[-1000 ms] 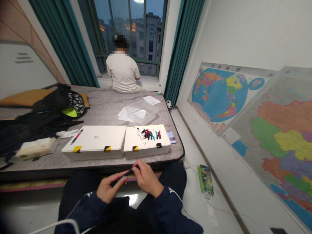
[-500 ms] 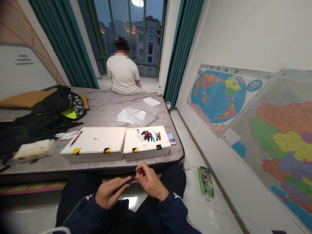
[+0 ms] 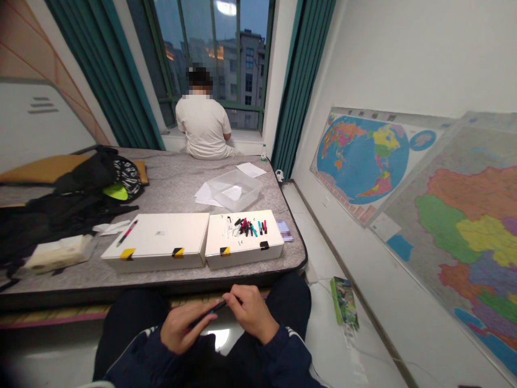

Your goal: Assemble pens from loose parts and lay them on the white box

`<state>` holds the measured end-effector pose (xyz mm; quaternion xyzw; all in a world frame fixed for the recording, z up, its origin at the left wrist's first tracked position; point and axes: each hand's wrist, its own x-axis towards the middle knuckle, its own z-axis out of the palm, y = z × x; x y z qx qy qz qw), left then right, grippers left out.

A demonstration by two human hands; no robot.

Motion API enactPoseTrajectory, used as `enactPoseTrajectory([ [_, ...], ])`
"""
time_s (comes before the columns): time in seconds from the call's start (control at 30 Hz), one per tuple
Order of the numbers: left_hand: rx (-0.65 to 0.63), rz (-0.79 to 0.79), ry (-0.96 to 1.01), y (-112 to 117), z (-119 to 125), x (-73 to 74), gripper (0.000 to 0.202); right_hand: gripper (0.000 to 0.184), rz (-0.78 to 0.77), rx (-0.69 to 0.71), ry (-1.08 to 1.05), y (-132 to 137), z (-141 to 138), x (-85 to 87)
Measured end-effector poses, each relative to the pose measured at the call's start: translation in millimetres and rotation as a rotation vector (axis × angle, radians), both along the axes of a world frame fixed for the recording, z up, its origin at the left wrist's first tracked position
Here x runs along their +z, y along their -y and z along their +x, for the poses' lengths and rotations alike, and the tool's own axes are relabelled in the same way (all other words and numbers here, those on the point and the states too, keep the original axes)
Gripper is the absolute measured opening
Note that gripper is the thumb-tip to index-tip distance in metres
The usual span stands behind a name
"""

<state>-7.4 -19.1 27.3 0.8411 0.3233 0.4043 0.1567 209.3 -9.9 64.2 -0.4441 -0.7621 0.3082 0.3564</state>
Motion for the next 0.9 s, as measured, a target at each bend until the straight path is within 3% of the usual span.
enactPoseTrajectory([
  [0.13,-0.012,-0.072,0.016,-2,1,6.4,0.033,0.042,-0.008,-0.002,0.001,0,1,-1.9],
  [0.27,0.119,-0.405,0.11,-3,7,15.5,0.02,0.036,-0.018,-0.022,-0.049,1,3,0.6],
  [0.37,0.151,-0.683,0.193,-2,8,16.1,0.029,0.035,0.014,-0.087,-0.098,0,6,1.7],
  [0.47,0.127,-0.798,0.262,0,3,12.1,0.037,0.034,0.025,-0.105,-0.111,-1,10,1.8],
  [0.57,0.141,-0.671,0.263,-1,-9,12.0,0.03,0.036,0.006,-0.085,-0.107,0,8,-1.9],
  [0.67,0.132,-0.287,0.215,-6,-25,21.8,0.017,0.041,-0.09,-0.109,-0.206,5,-7,-12.4],
  [0.77,0.026,0.037,0.138,-10,-38,35.3,0.03,0.046,-0.338,-0.13,-0.468,9,-27,-26.5],
  [0.83,-0.02,0.13,0.092,-10,-43,40.4,0.036,0.049,-0.474,-0.135,-0.614,10,-36,-33.7],
  [0.9,0.004,0.117,0.086,-7,-44,40.2,0.032,0.052,-0.503,-0.156,-0.657,9,-39,-36.8],
])
